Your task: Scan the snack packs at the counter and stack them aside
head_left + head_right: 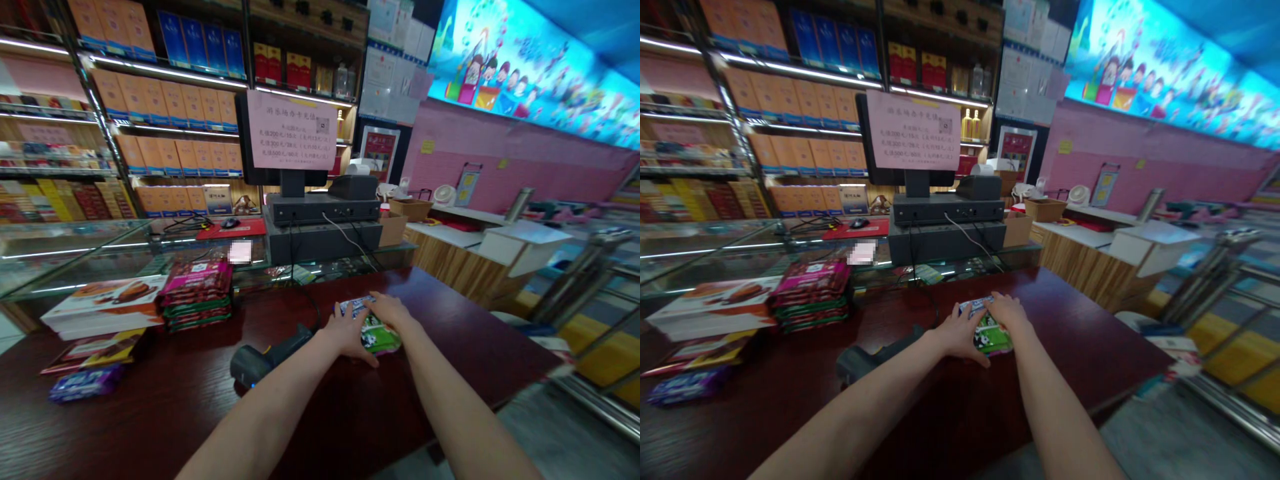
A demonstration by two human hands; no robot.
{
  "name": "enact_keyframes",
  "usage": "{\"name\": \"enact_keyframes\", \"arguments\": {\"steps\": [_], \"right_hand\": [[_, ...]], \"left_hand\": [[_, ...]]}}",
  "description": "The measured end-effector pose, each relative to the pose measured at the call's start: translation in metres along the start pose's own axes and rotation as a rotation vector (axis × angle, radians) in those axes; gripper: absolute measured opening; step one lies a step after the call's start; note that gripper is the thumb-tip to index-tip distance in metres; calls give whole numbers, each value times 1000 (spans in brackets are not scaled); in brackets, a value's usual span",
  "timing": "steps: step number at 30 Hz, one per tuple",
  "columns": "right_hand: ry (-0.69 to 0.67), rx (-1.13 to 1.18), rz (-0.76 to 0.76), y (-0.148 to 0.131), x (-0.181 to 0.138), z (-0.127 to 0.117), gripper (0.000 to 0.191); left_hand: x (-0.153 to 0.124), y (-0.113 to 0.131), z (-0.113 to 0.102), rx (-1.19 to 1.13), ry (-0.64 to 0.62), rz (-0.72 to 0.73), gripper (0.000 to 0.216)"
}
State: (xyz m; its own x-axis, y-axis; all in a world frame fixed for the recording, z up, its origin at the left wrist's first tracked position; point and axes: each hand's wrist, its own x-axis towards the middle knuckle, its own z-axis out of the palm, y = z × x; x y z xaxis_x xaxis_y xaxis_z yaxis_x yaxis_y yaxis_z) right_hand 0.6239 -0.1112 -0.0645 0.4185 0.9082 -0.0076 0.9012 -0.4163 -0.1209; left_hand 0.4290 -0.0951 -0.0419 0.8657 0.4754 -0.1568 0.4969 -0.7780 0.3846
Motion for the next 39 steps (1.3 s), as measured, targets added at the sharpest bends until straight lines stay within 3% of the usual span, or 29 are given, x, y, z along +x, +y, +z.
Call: {"name": "enact_keyframes", "arguments": {"steps": [5,12,25,39], "right_hand": [[-42,2,-29,-16,3,-2,50],[19,80,-18,-48,16,6,45],[295,296,-18,-83,18,1,23],[597,584,-311,-87,18,-18,22]], "left_hand": [[-5,-13,-3,86,37,-49,104],[-15,-31,-23,236,26,-137,87],[-35,-69,-39,214,59,-225,88],[-60,-96,-59,90,50,-246,94]]}}
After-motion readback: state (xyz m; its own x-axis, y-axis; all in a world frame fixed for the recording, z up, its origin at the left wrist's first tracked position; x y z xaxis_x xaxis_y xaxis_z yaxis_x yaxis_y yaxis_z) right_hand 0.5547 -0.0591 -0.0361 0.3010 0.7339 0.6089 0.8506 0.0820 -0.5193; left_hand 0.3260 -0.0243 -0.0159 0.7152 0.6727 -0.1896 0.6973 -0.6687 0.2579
